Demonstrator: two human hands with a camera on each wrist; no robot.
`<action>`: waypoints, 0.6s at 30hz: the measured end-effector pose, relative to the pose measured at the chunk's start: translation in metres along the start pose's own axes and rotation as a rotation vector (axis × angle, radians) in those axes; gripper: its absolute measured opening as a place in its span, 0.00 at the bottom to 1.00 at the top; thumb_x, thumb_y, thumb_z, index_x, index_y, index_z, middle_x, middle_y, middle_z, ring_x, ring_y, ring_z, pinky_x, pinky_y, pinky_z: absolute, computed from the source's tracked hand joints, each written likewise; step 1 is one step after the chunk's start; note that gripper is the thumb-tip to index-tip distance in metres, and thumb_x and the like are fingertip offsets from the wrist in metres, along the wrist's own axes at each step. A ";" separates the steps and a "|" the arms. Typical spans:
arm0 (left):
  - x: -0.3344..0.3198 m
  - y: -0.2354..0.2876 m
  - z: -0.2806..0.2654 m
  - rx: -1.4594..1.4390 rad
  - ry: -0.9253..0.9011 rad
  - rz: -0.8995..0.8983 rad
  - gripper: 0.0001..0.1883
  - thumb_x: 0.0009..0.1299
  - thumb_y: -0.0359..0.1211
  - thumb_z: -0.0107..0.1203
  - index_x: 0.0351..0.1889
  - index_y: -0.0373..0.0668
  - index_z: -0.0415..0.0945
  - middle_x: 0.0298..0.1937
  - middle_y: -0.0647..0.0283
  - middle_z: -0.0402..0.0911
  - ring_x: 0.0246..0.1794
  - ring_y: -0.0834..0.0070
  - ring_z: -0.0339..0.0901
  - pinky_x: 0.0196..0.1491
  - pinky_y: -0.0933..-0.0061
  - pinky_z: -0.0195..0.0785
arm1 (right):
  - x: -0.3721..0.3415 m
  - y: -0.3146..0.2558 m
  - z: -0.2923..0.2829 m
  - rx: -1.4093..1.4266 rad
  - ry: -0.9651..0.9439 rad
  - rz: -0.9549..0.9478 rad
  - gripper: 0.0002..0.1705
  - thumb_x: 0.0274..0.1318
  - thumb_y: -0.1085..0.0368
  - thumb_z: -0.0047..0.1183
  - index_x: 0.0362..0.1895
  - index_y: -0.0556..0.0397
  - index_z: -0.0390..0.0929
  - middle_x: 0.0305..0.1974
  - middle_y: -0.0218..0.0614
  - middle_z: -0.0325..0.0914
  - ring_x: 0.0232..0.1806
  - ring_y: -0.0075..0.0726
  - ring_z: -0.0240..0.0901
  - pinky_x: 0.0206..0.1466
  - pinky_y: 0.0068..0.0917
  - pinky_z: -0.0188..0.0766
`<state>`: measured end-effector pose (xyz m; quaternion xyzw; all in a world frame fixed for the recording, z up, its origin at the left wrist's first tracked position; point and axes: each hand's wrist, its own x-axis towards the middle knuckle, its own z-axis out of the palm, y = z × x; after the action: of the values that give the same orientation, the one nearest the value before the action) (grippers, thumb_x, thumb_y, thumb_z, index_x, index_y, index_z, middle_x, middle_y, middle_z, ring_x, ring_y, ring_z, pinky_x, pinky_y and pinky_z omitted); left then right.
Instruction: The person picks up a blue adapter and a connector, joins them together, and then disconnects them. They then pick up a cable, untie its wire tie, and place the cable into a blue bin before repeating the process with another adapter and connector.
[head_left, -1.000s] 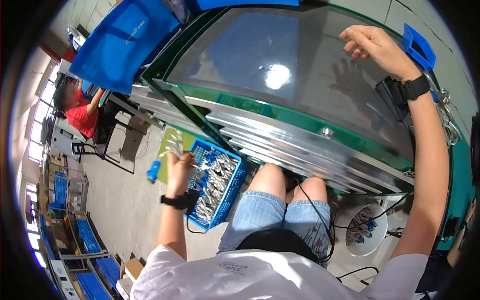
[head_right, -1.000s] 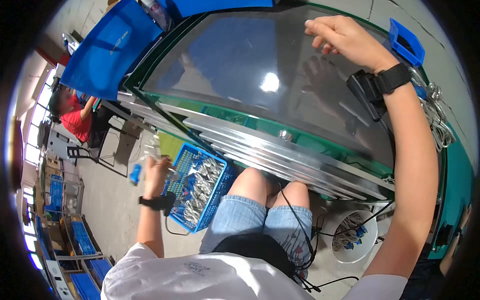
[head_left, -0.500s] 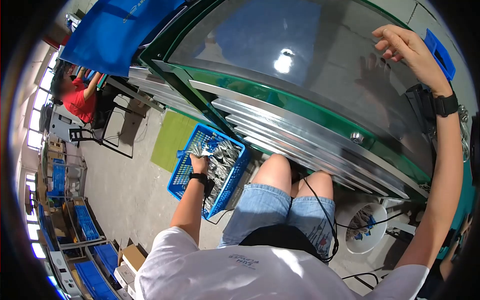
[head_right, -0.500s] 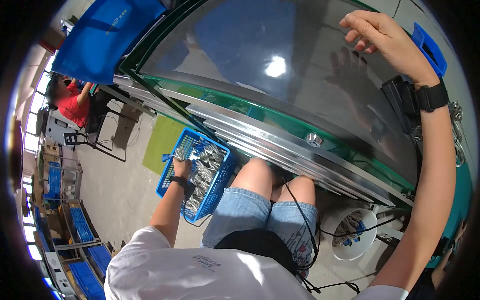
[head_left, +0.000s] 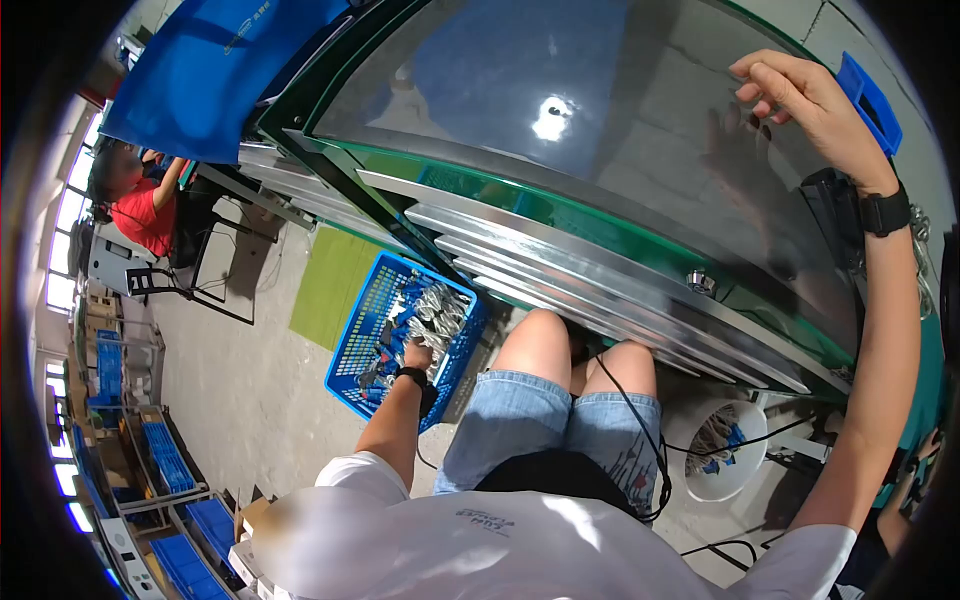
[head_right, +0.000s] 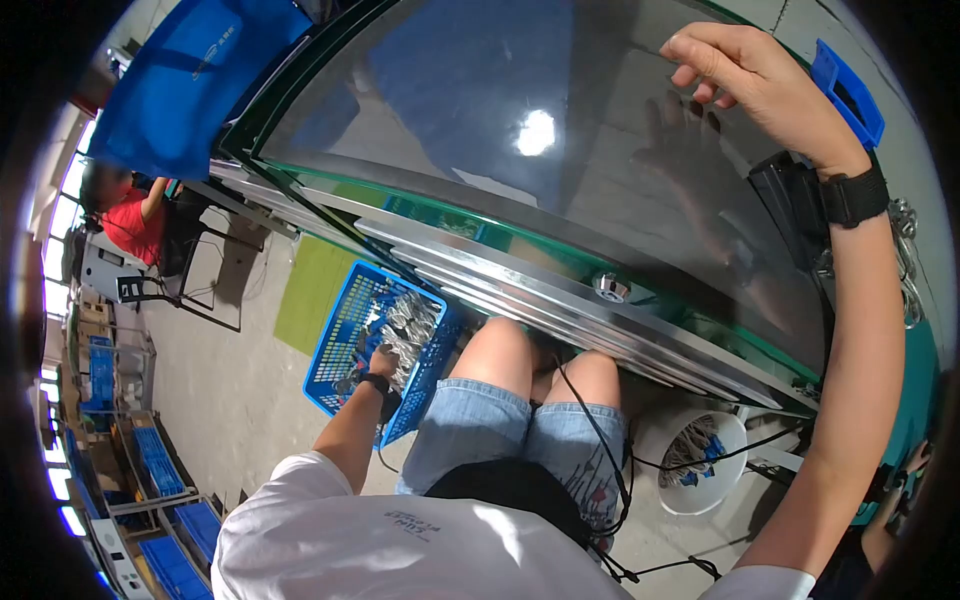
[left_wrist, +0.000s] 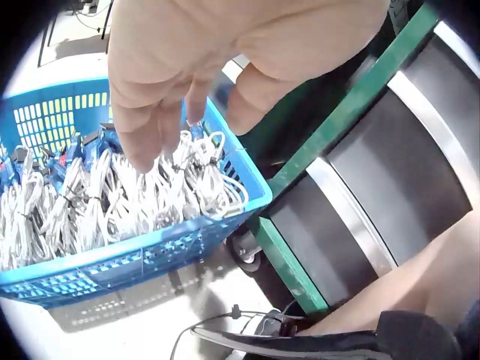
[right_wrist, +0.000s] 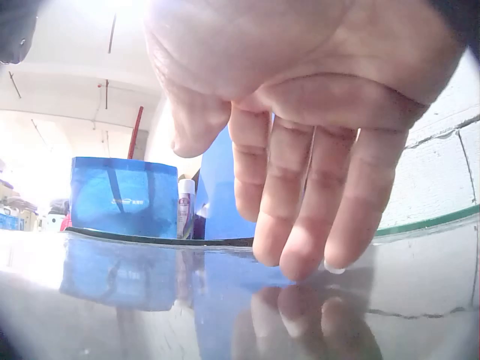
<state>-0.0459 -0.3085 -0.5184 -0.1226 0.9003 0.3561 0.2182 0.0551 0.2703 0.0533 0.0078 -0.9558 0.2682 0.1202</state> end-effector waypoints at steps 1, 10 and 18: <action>0.006 -0.006 -0.003 -0.114 -0.015 -0.030 0.25 0.57 0.28 0.57 0.54 0.34 0.72 0.41 0.49 0.81 0.38 0.64 0.80 0.40 0.70 0.73 | 0.000 0.000 -0.001 -0.014 -0.012 -0.007 0.23 0.65 0.47 0.42 0.46 0.50 0.78 0.33 0.27 0.77 0.32 0.19 0.70 0.35 0.17 0.68; 0.023 0.020 0.024 0.293 -0.172 0.154 0.21 0.58 0.30 0.53 0.51 0.51 0.78 0.41 0.50 0.82 0.45 0.61 0.79 0.50 0.67 0.69 | -0.002 -0.006 -0.003 -0.017 0.001 -0.013 0.23 0.65 0.47 0.42 0.46 0.52 0.78 0.34 0.27 0.77 0.33 0.19 0.71 0.36 0.18 0.69; 0.100 -0.012 0.112 0.634 -0.301 0.165 0.23 0.62 0.34 0.50 0.58 0.45 0.71 0.53 0.50 0.77 0.56 0.58 0.74 0.55 0.60 0.66 | -0.001 0.015 -0.006 -0.077 -0.041 0.110 0.24 0.67 0.46 0.39 0.51 0.49 0.76 0.35 0.27 0.78 0.34 0.16 0.70 0.37 0.15 0.66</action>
<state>-0.0944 -0.2459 -0.6467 0.0780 0.9306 0.0896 0.3462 0.0563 0.2862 0.0498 -0.0438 -0.9667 0.2371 0.0860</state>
